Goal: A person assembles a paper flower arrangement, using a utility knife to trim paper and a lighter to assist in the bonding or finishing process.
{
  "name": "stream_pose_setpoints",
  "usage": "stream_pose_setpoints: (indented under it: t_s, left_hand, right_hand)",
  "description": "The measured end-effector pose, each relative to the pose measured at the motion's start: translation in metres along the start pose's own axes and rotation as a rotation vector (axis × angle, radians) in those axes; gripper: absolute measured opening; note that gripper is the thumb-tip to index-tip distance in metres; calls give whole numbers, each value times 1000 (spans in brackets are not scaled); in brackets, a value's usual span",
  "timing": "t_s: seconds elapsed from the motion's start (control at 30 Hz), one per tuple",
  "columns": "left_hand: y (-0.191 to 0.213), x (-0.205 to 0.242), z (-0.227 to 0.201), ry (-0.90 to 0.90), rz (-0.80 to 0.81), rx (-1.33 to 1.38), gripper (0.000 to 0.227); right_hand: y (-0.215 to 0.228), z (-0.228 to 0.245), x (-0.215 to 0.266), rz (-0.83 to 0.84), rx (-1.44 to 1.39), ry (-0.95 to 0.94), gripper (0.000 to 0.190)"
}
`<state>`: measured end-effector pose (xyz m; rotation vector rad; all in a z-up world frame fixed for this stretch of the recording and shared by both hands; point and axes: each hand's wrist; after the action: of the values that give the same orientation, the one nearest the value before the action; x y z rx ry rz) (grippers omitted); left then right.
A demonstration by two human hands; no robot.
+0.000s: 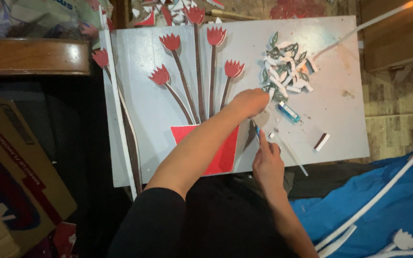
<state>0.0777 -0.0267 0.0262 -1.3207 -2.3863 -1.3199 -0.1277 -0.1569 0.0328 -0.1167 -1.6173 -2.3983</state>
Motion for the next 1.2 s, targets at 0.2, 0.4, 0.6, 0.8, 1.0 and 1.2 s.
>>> stream_pose_setpoints:
  t_s: [0.2, 0.4, 0.6, 0.8, 1.0, 1.2]
  left_hand:
    - [8, 15, -2, -11, 0, -32, 5]
    - [13, 7, 20, -57, -58, 33, 16]
    - [40, 58, 14, -191, -194, 210, 22]
    - [34, 133, -5, -223, -128, 669, 63]
    - [16, 162, -17, -151, -98, 761, 81]
    - [5, 184, -6, -154, -243, 551, 75]
  right_hand:
    - [11, -8, 39, 14, -9, -48, 63]
    - [16, 1, 38, -137, 174, -29, 59]
    - [-1, -1, 2, -220, 196, 165, 46]
    - [27, 5, -21, -245, -113, 306, 40]
    - [59, 36, -55, -153, -174, 552, 35]
    - [60, 44, -71, -31, -83, 660, 27]
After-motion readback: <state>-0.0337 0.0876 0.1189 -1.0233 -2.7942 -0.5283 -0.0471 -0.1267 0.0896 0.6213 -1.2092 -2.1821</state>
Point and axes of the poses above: each hand's wrist, its own x-axis away from the middle knuckle, its own y-axis out of the back of the hand, z = x × y, and after that the axes turned 14 degrees about z, right-handed
